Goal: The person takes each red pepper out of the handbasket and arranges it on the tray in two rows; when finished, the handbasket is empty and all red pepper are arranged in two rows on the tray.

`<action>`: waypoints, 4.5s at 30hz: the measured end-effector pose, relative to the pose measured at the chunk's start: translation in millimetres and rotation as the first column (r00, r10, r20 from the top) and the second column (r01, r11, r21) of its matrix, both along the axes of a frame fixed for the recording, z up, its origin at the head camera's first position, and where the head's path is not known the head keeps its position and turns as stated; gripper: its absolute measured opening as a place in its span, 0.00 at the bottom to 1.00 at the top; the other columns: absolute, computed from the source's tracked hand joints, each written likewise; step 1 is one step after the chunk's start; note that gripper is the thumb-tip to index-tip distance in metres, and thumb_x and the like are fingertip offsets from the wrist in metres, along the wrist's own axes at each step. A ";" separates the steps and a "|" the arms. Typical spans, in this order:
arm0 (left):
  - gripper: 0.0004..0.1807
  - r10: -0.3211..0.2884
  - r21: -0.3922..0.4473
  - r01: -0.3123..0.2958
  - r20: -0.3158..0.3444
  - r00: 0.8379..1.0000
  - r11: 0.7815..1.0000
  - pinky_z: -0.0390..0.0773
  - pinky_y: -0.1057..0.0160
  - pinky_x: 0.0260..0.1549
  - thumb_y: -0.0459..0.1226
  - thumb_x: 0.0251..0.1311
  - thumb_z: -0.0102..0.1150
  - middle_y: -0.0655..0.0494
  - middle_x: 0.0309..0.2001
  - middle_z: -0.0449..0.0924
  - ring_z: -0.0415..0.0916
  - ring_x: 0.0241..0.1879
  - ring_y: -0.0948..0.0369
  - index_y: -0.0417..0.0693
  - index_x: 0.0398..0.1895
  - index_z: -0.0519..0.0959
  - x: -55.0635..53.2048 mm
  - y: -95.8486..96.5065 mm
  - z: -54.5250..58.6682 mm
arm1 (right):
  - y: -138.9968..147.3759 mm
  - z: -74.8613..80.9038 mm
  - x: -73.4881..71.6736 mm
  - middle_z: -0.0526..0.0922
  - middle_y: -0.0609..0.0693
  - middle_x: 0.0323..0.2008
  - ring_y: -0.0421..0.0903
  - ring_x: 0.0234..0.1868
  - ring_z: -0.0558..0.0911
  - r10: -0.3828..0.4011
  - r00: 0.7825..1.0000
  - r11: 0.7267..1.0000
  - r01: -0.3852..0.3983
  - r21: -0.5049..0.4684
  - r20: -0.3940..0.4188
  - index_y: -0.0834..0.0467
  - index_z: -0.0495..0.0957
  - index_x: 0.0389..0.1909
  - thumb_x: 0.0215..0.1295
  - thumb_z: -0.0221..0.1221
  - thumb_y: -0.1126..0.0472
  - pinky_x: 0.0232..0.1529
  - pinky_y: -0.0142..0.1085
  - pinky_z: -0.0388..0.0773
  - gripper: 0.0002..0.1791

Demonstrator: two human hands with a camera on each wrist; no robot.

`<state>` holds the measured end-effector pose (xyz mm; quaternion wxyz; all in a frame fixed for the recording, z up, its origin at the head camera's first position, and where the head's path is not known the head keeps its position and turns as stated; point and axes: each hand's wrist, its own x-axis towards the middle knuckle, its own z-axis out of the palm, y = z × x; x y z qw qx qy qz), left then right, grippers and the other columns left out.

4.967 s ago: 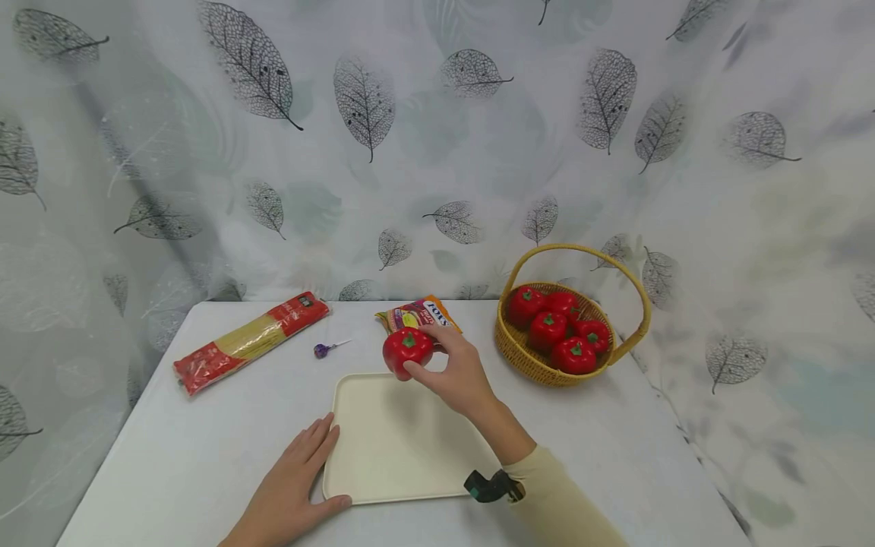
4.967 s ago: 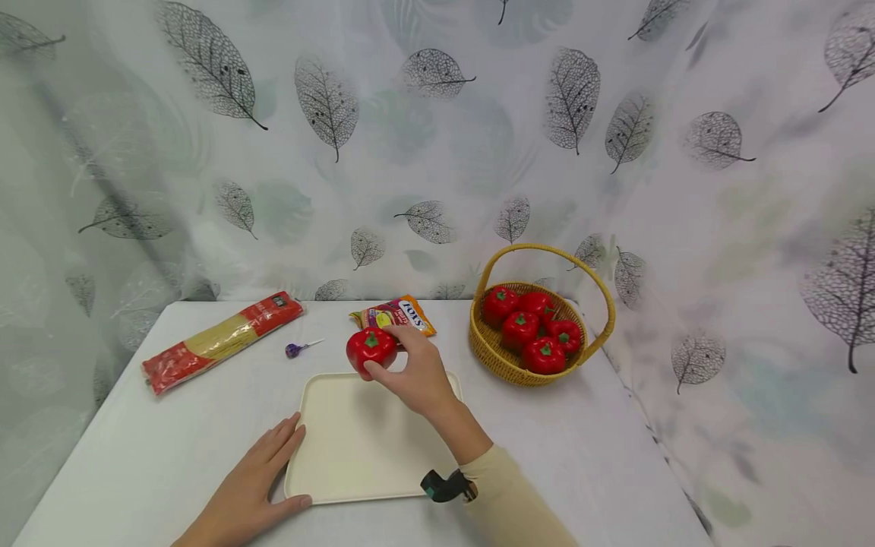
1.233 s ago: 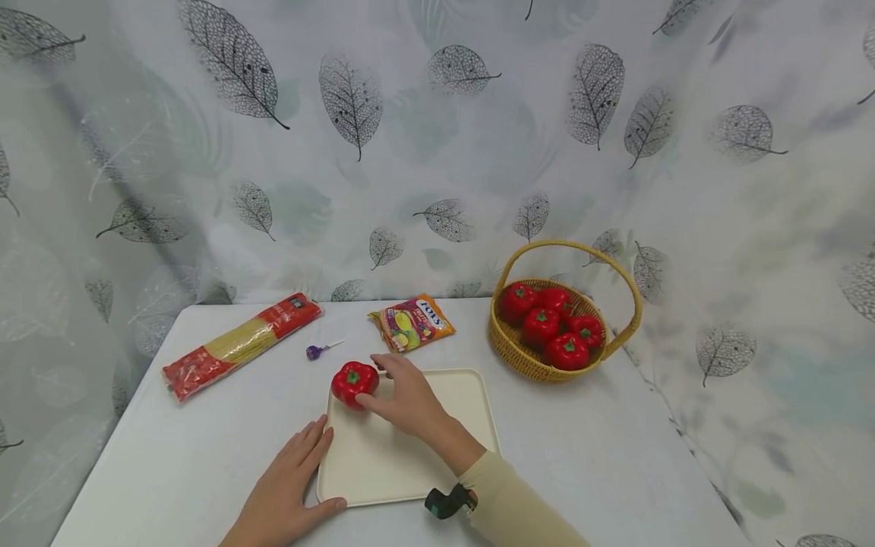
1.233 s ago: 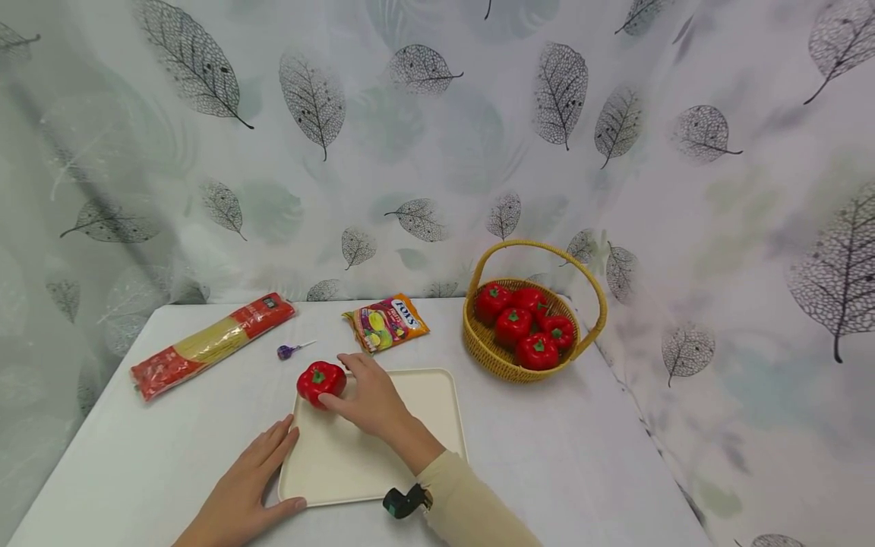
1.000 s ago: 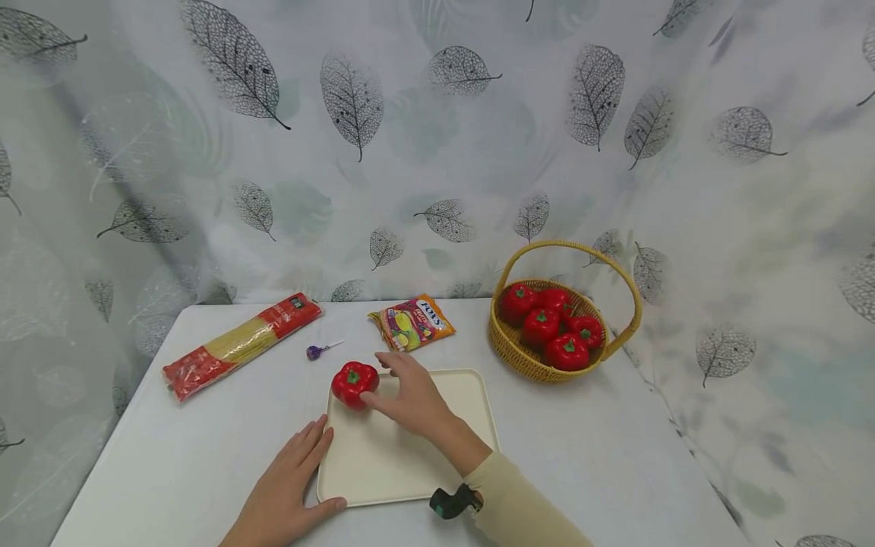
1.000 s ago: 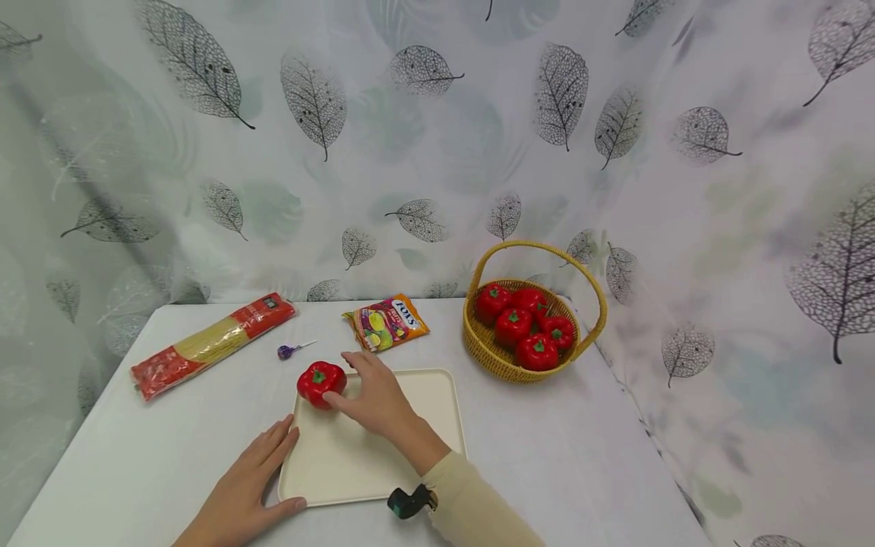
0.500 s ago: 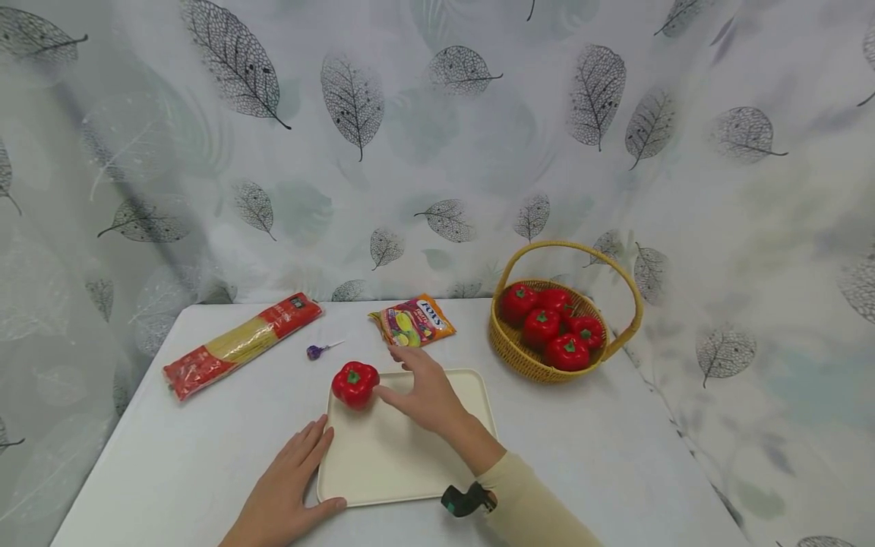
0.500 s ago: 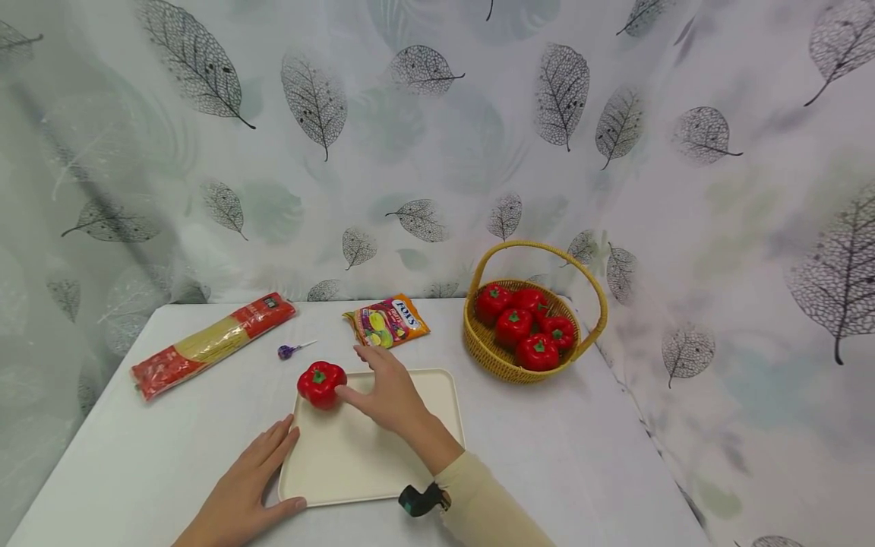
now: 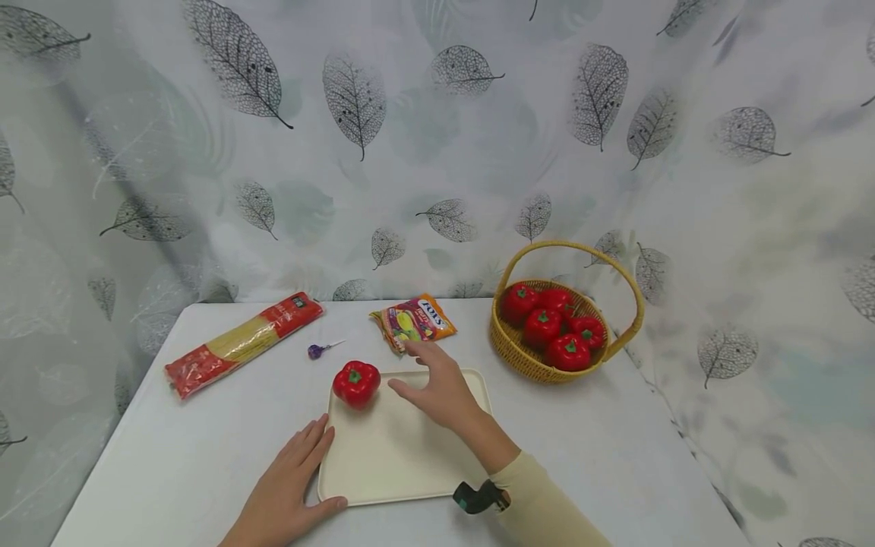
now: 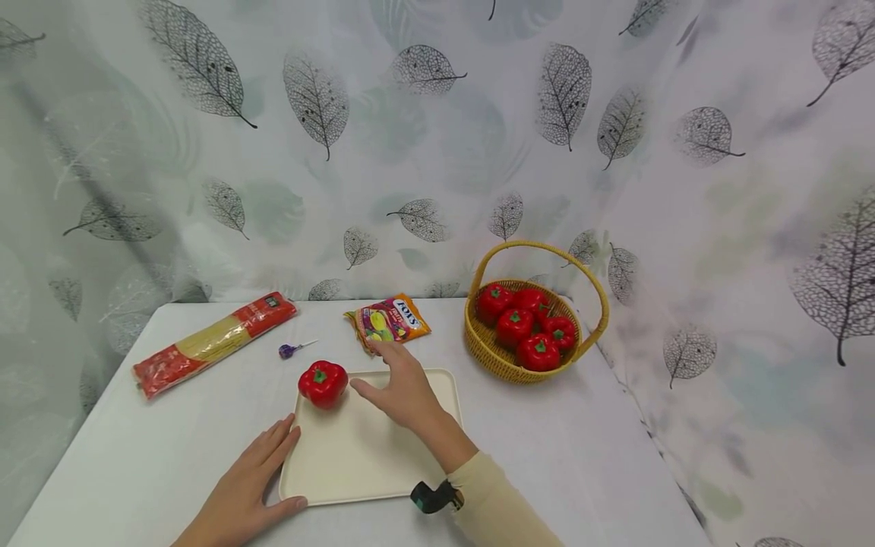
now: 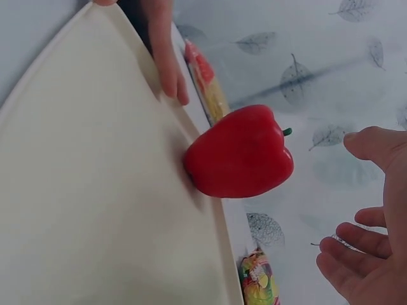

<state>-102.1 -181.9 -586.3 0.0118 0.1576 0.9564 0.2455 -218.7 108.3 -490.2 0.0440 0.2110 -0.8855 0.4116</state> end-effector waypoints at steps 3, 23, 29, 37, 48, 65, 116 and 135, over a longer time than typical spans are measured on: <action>0.64 -0.003 -0.004 0.003 0.002 1.000 1.000 0.60 0.37 0.77 0.79 0.55 0.61 0.53 0.87 0.53 0.53 0.84 0.47 0.48 0.85 0.64 -0.1 0.1 0.2 | 4.6 2.3 -0.2 0.81 0.57 0.66 0.57 0.67 0.81 -0.006 1.000 1.000 0.006 -0.012 0.004 0.59 0.74 0.76 0.69 0.74 0.48 0.66 0.54 0.81 0.40; 0.63 0.002 -0.013 -0.002 -0.016 1.000 1.000 0.49 0.53 0.80 0.78 0.56 0.62 0.56 0.87 0.52 0.52 0.84 0.51 0.49 0.85 0.65 -0.7 -2.1 -4.4 | 36.5 8.4 -5.2 0.83 0.54 0.65 0.50 0.64 0.82 -0.078 0.995 0.997 0.079 0.013 -0.057 0.55 0.76 0.75 0.67 0.76 0.49 0.64 0.48 0.82 0.38; 0.62 -0.003 -0.010 0.003 -0.020 1.000 1.000 0.59 0.40 0.77 0.77 0.56 0.63 0.55 0.87 0.53 0.53 0.84 0.50 0.48 0.85 0.65 -0.4 -2.4 -2.4 | 47.2 13.3 -5.6 0.82 0.54 0.66 0.53 0.65 0.82 -0.119 0.992 0.993 0.120 0.019 -0.040 0.54 0.76 0.75 0.68 0.75 0.47 0.65 0.51 0.82 0.37; 0.63 -0.004 -0.015 0.004 -0.009 1.000 1.000 0.59 0.40 0.77 0.78 0.56 0.62 0.56 0.87 0.52 0.53 0.84 0.50 0.49 0.86 0.64 -0.4 -1.9 -1.6 | 60.6 14.6 -7.7 0.81 0.51 0.68 0.53 0.66 0.81 -0.157 0.986 0.988 0.157 -0.001 -0.052 0.54 0.76 0.76 0.68 0.76 0.47 0.63 0.51 0.83 0.38; 0.63 -0.002 -0.014 0.002 -0.013 1.000 1.000 0.59 0.40 0.77 0.79 0.56 0.61 0.55 0.87 0.52 0.53 0.84 0.50 0.49 0.86 0.63 -0.4 -2.3 -2.7 | 77.5 18.4 -11.7 0.81 0.52 0.69 0.55 0.67 0.81 -0.178 0.982 0.984 0.178 -0.007 -0.068 0.54 0.76 0.75 0.68 0.76 0.49 0.65 0.53 0.81 0.38; 0.63 0.007 -0.013 -0.007 0.008 1.000 1.000 0.49 0.53 0.80 0.80 0.56 0.59 0.57 0.87 0.51 0.50 0.85 0.52 0.50 0.86 0.63 1.1 -2.1 -1.3 | 104.0 24.4 -19.0 0.82 0.55 0.67 0.54 0.66 0.82 -0.223 0.962 0.974 0.228 0.012 -0.160 0.57 0.77 0.73 0.66 0.77 0.54 0.66 0.54 0.80 0.36; 0.64 0.013 -0.024 -0.013 -0.008 1.000 1.000 0.36 0.68 0.77 0.80 0.55 0.59 0.60 0.88 0.49 0.49 0.85 0.54 0.51 0.86 0.63 1.3 -3.3 -4.4 | 182.6 38.3 -37.1 0.79 0.60 0.71 0.60 0.69 0.79 -0.350 0.921 0.935 0.356 0.000 -0.168 0.61 0.73 0.75 0.70 0.74 0.53 0.69 0.63 0.75 0.38; 0.63 0.011 -0.021 -0.012 -0.043 0.999 1.000 0.57 0.44 0.78 0.79 0.55 0.60 0.57 0.87 0.53 0.52 0.84 0.52 0.50 0.85 0.65 1.3 -1.9 -3.6 | 204.0 30.9 -50.2 0.76 0.61 0.72 0.62 0.70 0.77 -0.391 0.911 0.914 0.401 0.063 -0.131 0.61 0.70 0.77 0.72 0.73 0.49 0.70 0.62 0.74 0.40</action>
